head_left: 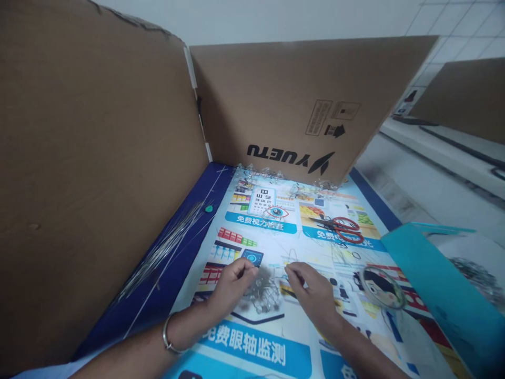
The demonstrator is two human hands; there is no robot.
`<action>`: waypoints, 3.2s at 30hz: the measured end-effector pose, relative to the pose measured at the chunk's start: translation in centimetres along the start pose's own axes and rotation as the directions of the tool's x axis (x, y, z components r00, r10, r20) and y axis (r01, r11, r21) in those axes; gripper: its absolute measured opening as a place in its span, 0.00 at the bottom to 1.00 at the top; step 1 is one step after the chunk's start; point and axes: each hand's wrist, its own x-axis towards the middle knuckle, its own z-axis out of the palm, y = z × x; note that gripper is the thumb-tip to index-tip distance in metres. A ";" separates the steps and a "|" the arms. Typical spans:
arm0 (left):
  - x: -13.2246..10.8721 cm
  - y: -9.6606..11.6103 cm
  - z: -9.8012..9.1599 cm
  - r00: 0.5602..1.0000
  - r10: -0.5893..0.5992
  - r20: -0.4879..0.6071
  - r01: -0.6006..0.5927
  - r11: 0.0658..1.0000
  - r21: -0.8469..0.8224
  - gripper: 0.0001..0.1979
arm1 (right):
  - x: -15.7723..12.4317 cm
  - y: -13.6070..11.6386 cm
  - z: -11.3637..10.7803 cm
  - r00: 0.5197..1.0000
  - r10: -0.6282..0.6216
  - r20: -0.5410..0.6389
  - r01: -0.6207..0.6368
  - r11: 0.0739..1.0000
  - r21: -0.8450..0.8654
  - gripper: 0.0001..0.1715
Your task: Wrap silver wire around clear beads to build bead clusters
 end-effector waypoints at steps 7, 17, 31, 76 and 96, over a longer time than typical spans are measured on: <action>0.1 -0.5 -0.1 0.997 -0.081 -0.017 0.080 0.996 -0.050 0.13 | -0.5 -0.1 0.1 0.994 0.107 0.012 -0.107 0.993 0.056 0.06; 0.0 -0.9 -0.3 0.998 -0.068 0.001 0.068 0.997 -0.047 0.14 | -0.4 -0.1 0.0 0.995 0.077 0.067 -0.088 0.979 0.184 0.04; -0.2 -0.9 -0.5 0.999 -0.037 -0.008 0.037 0.999 0.009 0.16 | -0.6 0.0 0.3 0.996 -0.018 0.087 0.003 0.985 0.170 0.05; -0.2 -0.6 -0.3 0.996 -0.002 -0.087 0.010 0.995 0.098 0.16 | -0.5 -0.1 0.1 0.991 -0.106 0.088 0.096 0.989 0.112 0.06; -0.3 -0.2 -0.4 0.997 0.030 -0.068 -0.023 0.995 0.099 0.15 | -0.3 -0.3 0.0 0.990 -0.101 0.102 0.090 0.990 0.112 0.07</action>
